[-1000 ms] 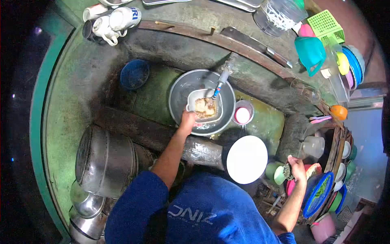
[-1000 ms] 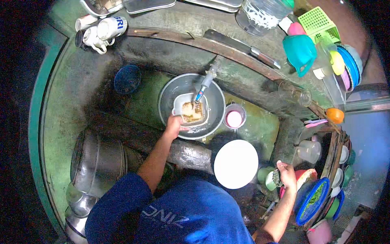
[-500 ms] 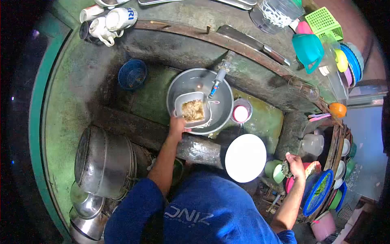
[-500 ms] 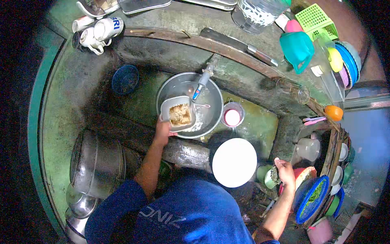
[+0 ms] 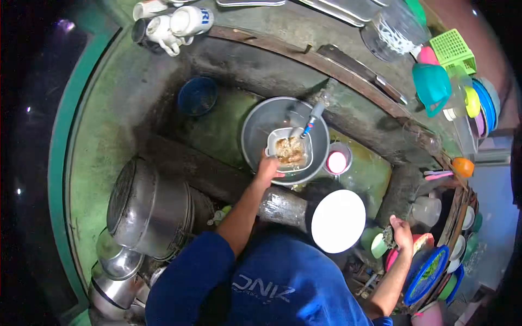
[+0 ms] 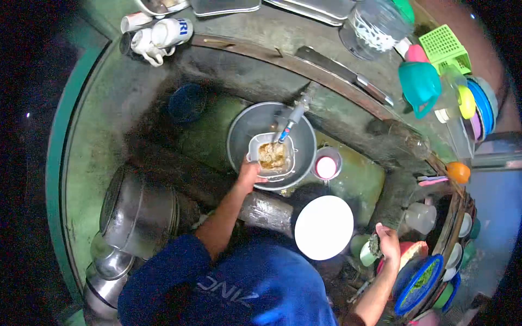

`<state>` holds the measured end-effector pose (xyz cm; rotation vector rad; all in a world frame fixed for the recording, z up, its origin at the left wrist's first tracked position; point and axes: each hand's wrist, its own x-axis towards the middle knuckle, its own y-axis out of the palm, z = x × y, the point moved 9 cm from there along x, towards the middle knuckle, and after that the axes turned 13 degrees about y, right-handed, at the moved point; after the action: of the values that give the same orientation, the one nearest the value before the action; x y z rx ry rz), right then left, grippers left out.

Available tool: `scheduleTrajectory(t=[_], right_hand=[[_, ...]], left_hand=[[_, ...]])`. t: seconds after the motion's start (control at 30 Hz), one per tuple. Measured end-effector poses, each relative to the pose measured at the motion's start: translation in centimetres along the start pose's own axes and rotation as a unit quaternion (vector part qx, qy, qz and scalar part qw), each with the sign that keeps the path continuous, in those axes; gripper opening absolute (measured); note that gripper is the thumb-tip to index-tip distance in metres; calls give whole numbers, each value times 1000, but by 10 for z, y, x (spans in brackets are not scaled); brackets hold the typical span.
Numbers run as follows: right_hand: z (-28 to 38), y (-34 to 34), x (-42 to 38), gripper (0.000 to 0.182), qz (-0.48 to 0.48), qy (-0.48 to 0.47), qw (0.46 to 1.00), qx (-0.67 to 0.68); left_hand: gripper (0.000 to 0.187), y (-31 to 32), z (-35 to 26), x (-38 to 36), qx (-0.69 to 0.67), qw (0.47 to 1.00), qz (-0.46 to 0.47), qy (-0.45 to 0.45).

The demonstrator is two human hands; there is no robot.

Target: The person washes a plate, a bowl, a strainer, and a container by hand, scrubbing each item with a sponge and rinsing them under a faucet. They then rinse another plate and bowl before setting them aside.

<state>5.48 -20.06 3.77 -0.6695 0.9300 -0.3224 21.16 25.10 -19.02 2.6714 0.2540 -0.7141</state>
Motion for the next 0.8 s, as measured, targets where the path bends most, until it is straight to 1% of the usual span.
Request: scheduleTrajectory(t=[0.07,0.1,0.13,0.17,0.2,0.27,0.3,0.33,0.37,0.4,0.47,0.5,0.53,0.6,0.67,0.73,0.77,0.8], right_hand=[[-15,2,15,41,19,-18,1000,6],[-15,0,17,41,6,-22,1000,-2],[-18,-8,16,40,-16,-22,1000,-4],[-22,-10,21,39,2,-12,999,-30],[-18,-9,11,40,10,10,1000,1],[-45,-17,25,42,-15,34,999,-2],[-24,-15,6,43,-9,26,1000,8],[-39,-21,18,41,-50,-11,998,-23],[-29,-25,2,42,-34,21,999,-17],[-17,-24,-12,43,-11,51,999,-13],[-35,-29,-5,44,-27,40,999,14],[-40,-32,-5,45,-34,17,999,29],[-45,-34,-3,46,-38,-6,998,42],[-61,-33,3,47,-25,-6,999,34],[-64,-35,-6,46,-40,37,998,13],[-64,-35,-16,45,-31,54,998,29],[-63,-40,-20,44,-45,60,997,28],[-67,-39,-22,44,-56,67,996,26]], left_hand=[[78,5,0,-1,79,997,2,11],[79,10,4,-4,99,994,27,-30],[79,13,-4,-5,101,994,38,-25],[77,-1,-8,-9,47,998,14,-42],[74,-18,-12,-10,-7,998,-6,-61],[60,-73,4,33,-73,989,22,-128],[44,-86,-27,40,-154,985,9,-74],[41,-108,-47,59,-220,974,5,-59],[42,-150,-53,87,-218,972,68,-62],[43,-174,-67,107,-337,935,88,-66],[44,-212,-100,120,-378,926,12,9],[44,-204,-110,115,-375,927,21,11],[43,-203,-114,113,-377,926,9,16],[42,-189,-107,115,-377,926,-3,16],[42,-169,-66,114,-288,957,-12,-40],[42,-115,-35,92,-170,983,11,-67],[47,-81,-36,67,-91,994,16,-65],[53,-72,4,80,-108,991,44,-65]])
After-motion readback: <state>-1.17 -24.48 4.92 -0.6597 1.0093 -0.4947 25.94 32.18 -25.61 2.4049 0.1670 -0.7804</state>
